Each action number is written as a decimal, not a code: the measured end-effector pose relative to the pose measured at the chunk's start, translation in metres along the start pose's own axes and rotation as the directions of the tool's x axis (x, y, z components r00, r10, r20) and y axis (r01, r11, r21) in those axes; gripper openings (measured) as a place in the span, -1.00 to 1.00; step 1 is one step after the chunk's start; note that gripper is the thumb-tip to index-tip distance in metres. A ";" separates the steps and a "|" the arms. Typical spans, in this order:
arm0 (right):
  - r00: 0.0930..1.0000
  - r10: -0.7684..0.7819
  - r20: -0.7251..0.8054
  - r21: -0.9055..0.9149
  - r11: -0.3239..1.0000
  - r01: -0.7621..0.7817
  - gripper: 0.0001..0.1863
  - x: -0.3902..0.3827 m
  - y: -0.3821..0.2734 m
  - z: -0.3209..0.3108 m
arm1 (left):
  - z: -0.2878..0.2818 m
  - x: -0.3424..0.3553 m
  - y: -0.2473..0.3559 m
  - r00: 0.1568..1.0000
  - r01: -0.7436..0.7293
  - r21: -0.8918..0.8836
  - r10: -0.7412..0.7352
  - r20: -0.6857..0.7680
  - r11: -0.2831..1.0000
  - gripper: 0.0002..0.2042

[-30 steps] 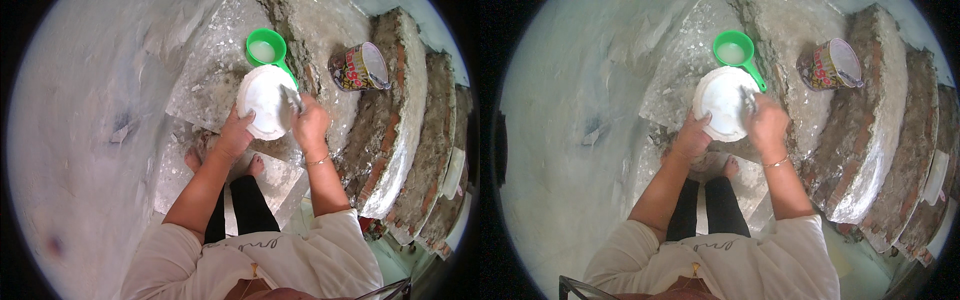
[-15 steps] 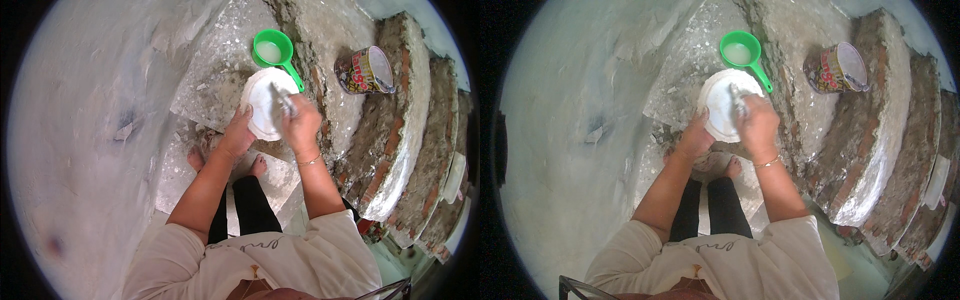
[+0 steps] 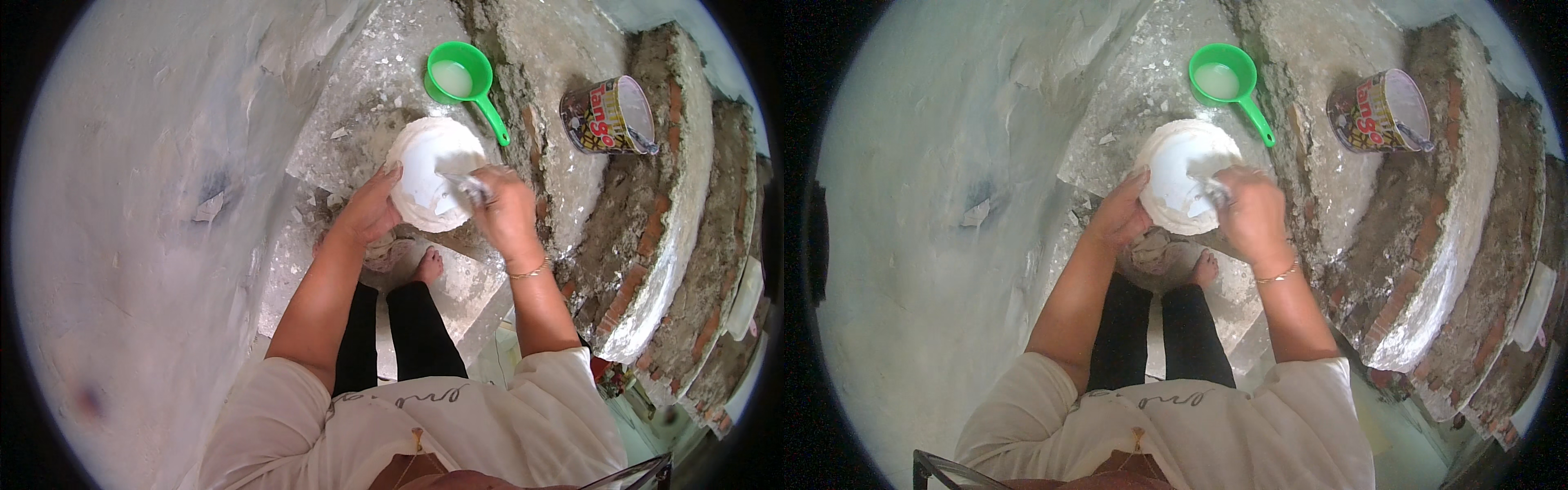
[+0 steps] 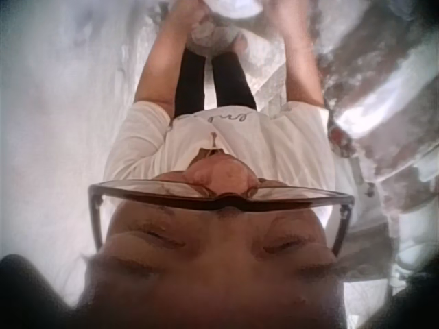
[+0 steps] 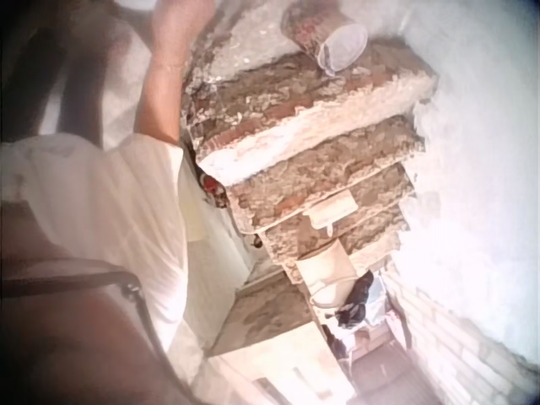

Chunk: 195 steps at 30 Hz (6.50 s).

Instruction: The person applies white plaster to a damaged wall section using a small scraper tool, gathering more material from a plastic plate and smoothing it over the surface before rinsing the tool in a green pitcher.

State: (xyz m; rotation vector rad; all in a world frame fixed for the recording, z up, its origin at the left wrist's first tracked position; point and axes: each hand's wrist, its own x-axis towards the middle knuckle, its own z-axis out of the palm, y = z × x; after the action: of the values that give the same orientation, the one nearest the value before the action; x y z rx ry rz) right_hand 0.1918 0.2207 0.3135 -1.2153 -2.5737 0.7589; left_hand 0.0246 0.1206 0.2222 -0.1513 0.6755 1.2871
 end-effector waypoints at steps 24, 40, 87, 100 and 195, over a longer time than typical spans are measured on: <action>0.816 0.216 0.537 0.633 0.536 -0.559 -0.75 0.004 0.039 0.063 | -0.042 0.010 -0.010 0.991 0.097 -0.039 -0.100 -0.087 0.995 -0.56; 0.843 0.411 0.347 0.929 -0.274 -0.249 -0.72 0.137 -0.025 0.148 | -0.147 -0.083 -0.017 0.962 -0.015 -0.102 -0.013 -0.271 0.995 -0.50; 0.911 0.403 -0.084 0.760 0.617 -0.203 -0.83 0.227 -0.029 0.193 | -0.191 -0.119 -0.050 0.942 -0.056 -0.219 -0.022 -0.336 0.974 -0.51; 0.928 0.002 -0.372 0.586 0.776 0.233 -0.52 0.110 -0.137 0.197 | -0.193 -0.115 -0.050 0.932 -0.088 -0.250 -0.009 -0.363 0.964 -0.53; 0.702 0.307 0.643 0.743 -0.475 -0.472 -0.76 0.210 0.050 0.297 | -0.187 -0.014 -0.146 0.935 -0.018 -0.276 -0.082 -0.345 0.961 -0.59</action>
State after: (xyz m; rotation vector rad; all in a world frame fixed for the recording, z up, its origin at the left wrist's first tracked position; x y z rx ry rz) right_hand -0.0231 0.2988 0.0265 -1.2515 -0.2607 2.3742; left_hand 0.0865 -0.0219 0.0416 -0.6340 0.7921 1.3308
